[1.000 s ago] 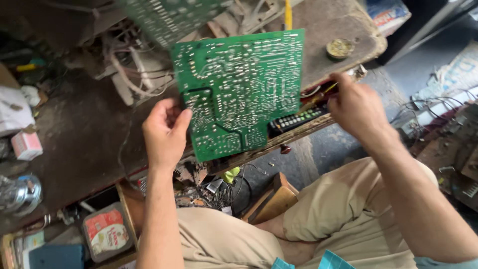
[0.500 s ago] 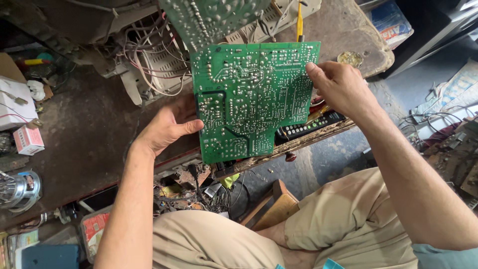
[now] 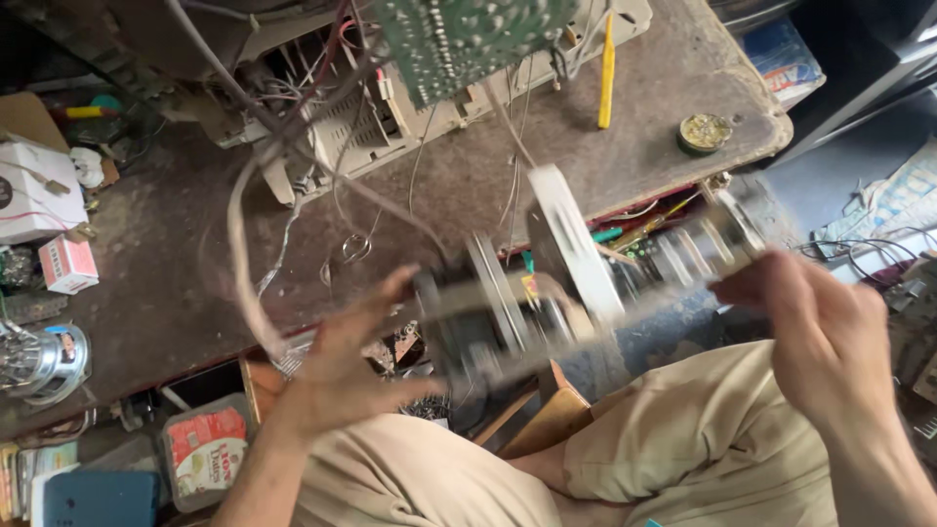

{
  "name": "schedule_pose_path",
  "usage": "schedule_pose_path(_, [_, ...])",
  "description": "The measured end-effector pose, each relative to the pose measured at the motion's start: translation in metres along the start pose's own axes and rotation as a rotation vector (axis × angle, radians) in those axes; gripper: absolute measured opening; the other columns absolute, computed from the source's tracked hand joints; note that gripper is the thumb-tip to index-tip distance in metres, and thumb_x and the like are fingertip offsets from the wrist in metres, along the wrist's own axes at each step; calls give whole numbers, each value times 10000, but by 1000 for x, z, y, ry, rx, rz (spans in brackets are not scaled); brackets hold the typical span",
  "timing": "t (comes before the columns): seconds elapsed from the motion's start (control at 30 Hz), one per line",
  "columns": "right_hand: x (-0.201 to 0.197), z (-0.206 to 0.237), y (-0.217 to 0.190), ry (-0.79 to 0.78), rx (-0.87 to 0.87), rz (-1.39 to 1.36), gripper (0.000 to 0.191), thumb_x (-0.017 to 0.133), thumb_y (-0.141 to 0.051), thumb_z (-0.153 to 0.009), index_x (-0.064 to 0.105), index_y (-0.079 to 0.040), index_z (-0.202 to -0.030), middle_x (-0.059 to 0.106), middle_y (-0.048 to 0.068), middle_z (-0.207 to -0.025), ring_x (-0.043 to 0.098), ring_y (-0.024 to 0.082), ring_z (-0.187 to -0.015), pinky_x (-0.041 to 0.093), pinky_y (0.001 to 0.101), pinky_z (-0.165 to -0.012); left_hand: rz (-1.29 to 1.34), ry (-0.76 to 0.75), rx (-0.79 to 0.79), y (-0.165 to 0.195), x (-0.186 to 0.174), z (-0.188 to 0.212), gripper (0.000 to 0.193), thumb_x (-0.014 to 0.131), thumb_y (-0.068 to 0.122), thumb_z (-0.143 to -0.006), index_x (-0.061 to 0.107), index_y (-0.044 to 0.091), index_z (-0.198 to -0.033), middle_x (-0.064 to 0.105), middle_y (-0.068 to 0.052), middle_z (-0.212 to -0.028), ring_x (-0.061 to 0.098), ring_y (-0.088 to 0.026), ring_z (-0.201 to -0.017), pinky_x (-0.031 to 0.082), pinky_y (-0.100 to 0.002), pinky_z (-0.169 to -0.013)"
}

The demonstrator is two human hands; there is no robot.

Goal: The person uses a screwdriver to scrape and clean solder joints on a green circuit board, then brushes the board with a small brush. They handle wires and components on a cluttered workbench and place the board back into the device chassis.

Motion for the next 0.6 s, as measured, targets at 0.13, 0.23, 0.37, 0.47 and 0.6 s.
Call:
schedule_pose_path(0.13, [-5, 31, 76, 41, 151, -486, 790, 288, -606, -1144, 602, 104, -1294, 693, 190, -1114, 607, 241, -984, 458, 359, -931, -293, 199, 714, 20, 2, 39, 1063, 933, 237, -705, 321, 6, -1543, 539, -234, -1483, 522, -426, -1388, 435, -504, -1090])
schedule_pose_path(0.23, [-1, 22, 104, 38, 218, -849, 989, 213, -763, -1154, 501, 146, -1417, 619, 211, -1209, 489, 264, -1035, 381, 383, -977, -475, 265, 843, 15, -7, 39, 918, 852, 158, -840, 298, -13, -1551, 536, -254, -1459, 553, -409, -1356, 476, -469, -1061])
schedule_pose_path(0.37, [32, -22, 65, -203, 127, -865, 1028, 194, -749, -1006, 510, 138, -1418, 634, 199, -1389, 562, 312, -1352, 367, 420, -1210, -863, 484, 1089, 7, -33, -10, 669, 726, -46, -985, 341, -35, -1533, 552, -289, -1489, 602, -357, -1374, 486, -376, -1095])
schedule_pose_path(0.47, [71, -62, 19, -349, 141, -840, 963, 163, -670, -1039, 559, 150, -1353, 678, 208, -1280, 621, 311, -1239, 409, 412, -1142, -992, 518, 1139, -9, -53, -53, 518, 699, -54, -1064, 411, 2, -1491, 535, -176, -1482, 580, -322, -1408, 477, -410, -1154])
schedule_pose_path(0.6, [100, -111, -16, -184, 2, -433, 722, 334, -544, -1079, 665, 53, -1312, 739, 163, -1195, 671, 272, -1132, 496, 373, -1004, -1689, 653, 931, -32, -60, -108, 465, 566, 190, -1138, 506, -30, -1543, 470, -194, -1609, 490, -269, -1529, 377, -368, -1235])
Point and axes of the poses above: each hand's wrist, its own z-axis away from the middle knuckle, its own x-axis out of the palm, y = z × x, the point moved 4 cm from there along -z, towards the middle knuckle
